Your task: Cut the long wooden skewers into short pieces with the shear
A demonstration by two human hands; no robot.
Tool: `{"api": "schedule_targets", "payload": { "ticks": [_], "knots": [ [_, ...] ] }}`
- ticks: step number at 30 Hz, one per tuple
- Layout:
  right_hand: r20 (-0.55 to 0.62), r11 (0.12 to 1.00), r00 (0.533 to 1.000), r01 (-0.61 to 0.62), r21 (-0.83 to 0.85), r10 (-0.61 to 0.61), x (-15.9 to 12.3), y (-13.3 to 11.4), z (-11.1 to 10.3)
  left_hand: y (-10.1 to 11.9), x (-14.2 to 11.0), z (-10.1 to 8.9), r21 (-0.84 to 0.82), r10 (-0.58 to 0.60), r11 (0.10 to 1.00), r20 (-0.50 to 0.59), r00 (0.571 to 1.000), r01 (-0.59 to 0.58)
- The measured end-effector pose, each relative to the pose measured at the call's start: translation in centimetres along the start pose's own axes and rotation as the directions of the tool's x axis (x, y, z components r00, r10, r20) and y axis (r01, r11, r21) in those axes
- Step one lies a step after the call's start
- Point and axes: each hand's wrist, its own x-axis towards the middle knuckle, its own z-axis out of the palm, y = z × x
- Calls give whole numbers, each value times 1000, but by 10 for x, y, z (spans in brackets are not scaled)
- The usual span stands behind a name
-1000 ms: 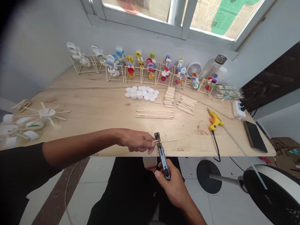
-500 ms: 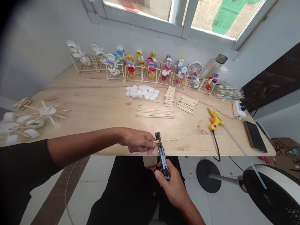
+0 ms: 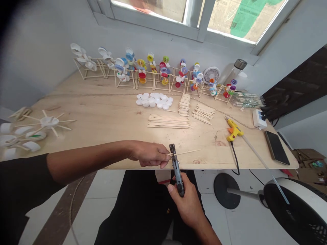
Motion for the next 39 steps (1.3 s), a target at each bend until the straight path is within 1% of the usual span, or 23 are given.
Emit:
{"api": "schedule_targets", "payload": {
  "ticks": [3, 6, 15, 18, 23, 29, 33, 36, 39],
  "knots": [
    [73, 997, 997, 11, 74, -16, 0, -1, -1, -2, 1, -1, 2, -5, 1000, 11, 1000, 5],
    [117, 989, 992, 22, 148, -40, 0, -4, -1, -3, 1, -2, -5, 1, 1000, 16, 1000, -1],
    [66, 978, 997, 29, 206, -43, -2, -8, 6, -1, 2, 2, 31, 52, 998, -51, 997, -50],
    [53, 984, 998, 33, 178, -43, -1, -7, 4, 2, 0, 2, 61, 67, 996, -60, 996, -64],
    [35, 995, 999, 22, 100, -26, 0, -4, 2, 2, -1, 1, 82, 43, 996, -53, 998, -39],
    [19, 999, 1000, -5, 44, 4, -1, -4, 3, 0, 3, 0, 134, 15, 991, -75, 997, -5],
    [-18, 1000, 1000, -2, -4, 2, 1, -3, 6, -1, 6, -2, 167, 17, 986, -84, 996, -2],
    [-59, 999, 998, 9, -47, -12, 3, -2, 7, -1, 6, -5, 153, 12, 988, -65, 998, -2],
    [-96, 997, 995, 11, -78, -18, 6, 0, 9, -2, 7, -10, 84, 15, 996, -2, 1000, -15]
  ]
}}
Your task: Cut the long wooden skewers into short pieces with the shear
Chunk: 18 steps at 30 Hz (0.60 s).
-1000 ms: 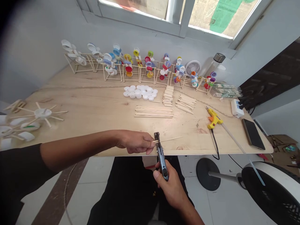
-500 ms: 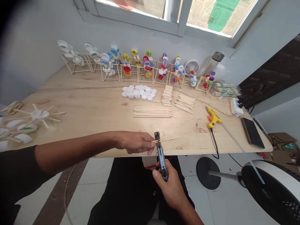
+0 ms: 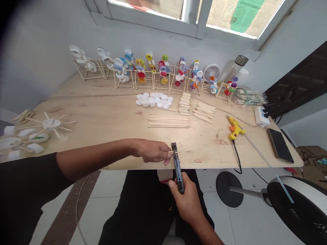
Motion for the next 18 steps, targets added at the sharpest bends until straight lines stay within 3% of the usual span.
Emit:
{"api": "schedule_targets", "payload": {
  "ticks": [6, 18],
  "knots": [
    [-4, 999, 1000, -15, 32, 15, 3, 2, 4, -3, 4, -12, -101, 38, 995, 150, 988, -23],
    [0, 992, 997, -71, 102, 71, 3, 12, 7, 5, 12, -13, -6, 5, 1000, 154, 988, -4]
  ]
}}
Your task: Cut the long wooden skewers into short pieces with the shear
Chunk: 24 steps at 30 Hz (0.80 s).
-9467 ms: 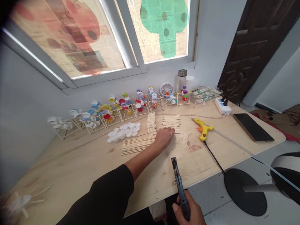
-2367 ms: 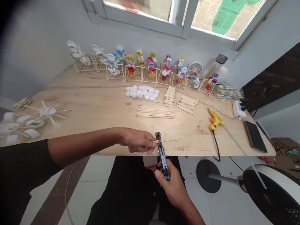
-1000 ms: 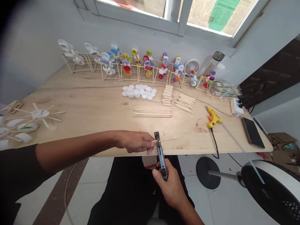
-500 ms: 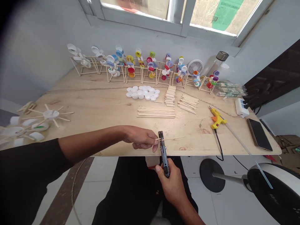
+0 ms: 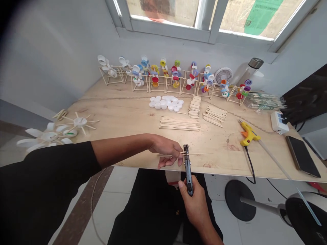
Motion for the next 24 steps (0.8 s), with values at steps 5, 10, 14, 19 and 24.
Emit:
{"api": "schedule_targets", "payload": {
  "ticks": [5, 10, 14, 19, 24],
  "knots": [
    [-29, 1000, 1000, 3, 14, -3, 0, 3, 0, 3, 4, 1, 39, -15, 999, -14, 1000, 16],
    [-44, 1000, 999, 15, 13, -15, -1, 3, -1, 6, 7, 1, 63, -23, 998, -37, 999, 25],
    [-64, 1000, 998, 23, 6, -22, -1, 2, 0, 6, 6, 2, 27, -12, 1000, -53, 999, 13],
    [-65, 1000, 998, 17, -11, -18, 1, 2, 1, 5, 5, 3, 14, -21, 1000, -80, 997, 23],
    [-45, 1000, 999, 6, -14, -7, 2, 4, 0, 8, 6, 3, 80, -18, 996, -98, 995, 26]
  ]
}}
